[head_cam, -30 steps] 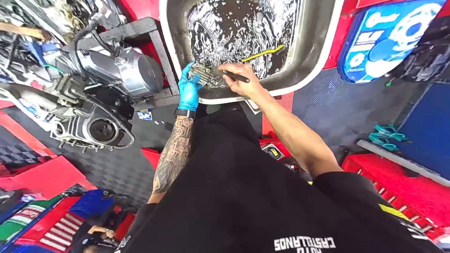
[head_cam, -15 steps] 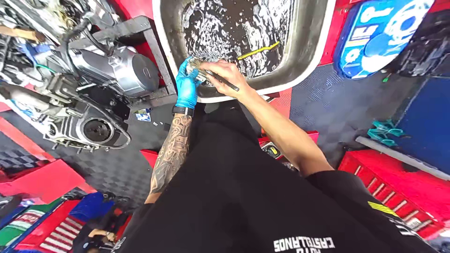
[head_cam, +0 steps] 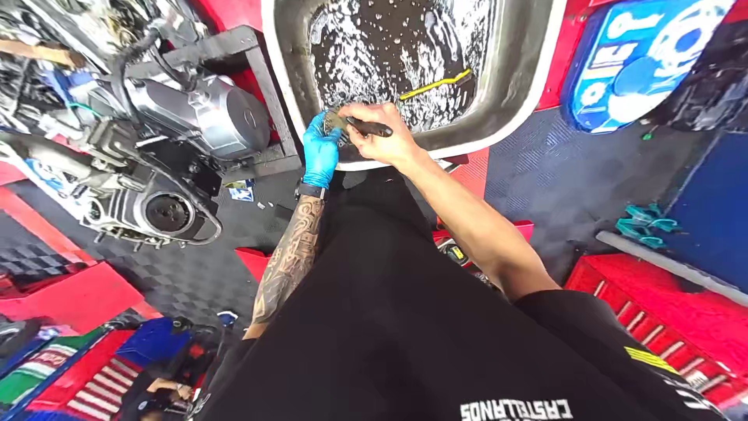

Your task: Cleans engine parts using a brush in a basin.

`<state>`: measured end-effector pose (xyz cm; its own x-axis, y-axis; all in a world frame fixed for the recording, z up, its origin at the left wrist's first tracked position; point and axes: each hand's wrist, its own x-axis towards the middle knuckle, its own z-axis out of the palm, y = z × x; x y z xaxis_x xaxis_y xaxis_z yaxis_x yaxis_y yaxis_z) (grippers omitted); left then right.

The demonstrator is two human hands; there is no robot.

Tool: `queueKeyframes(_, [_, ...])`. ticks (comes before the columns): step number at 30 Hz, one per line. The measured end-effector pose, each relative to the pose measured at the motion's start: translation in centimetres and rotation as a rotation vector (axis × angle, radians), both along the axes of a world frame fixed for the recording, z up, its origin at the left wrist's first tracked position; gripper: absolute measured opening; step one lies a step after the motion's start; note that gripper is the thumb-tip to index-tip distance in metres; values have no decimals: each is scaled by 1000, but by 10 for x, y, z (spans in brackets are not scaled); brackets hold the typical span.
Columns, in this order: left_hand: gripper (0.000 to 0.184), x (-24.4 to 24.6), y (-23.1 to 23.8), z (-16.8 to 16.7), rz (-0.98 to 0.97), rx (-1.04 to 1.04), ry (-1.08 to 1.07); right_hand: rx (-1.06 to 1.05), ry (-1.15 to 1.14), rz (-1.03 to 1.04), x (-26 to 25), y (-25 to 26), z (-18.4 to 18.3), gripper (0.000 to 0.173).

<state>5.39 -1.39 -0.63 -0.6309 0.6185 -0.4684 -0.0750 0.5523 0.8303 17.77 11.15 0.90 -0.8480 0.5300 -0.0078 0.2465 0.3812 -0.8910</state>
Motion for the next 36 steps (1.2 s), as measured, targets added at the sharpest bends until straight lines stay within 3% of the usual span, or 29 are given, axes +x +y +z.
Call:
queueKeyframes(3, [34,6,0,5,-21,29,51,87,120,-90,-15,-6,16,29])
queueKeyframes(6, [29,6,2,13,-23,-5,62,92,191,-35,-6,-20,-7,29])
queueKeyframes(9, [30,11,-4,6,-1,-20,52,98,35,57,2,-11,-8,30])
queueKeyframes(12, [41,6,-8,8,29,38,41,97,-151,54,7,-8,4,31])
queueKeyframes(15, [39,-6,3,16,2,62,72,134,81,-117,-4,-11,13,30])
queueKeyframes(19, [30,6,8,23,-27,98,119,131,273,-135,-12,-23,5,29])
queueKeyframes(26, [43,2,-2,17,49,85,74,75,67,72,20,-17,-15,29])
queueKeyframes(28, [41,-9,1,21,20,125,95,63,37,12,18,-20,-16,29])
queueKeyframes(32, [35,-7,4,21,-47,82,179,10,228,-225,-12,-26,18,29])
queueKeyframes(34, [25,-3,6,25,-31,71,198,-9,256,-208,-13,-32,13,28])
queueKeyframes(36, [32,-6,4,25,-18,74,165,0,204,-189,-2,-31,-4,27])
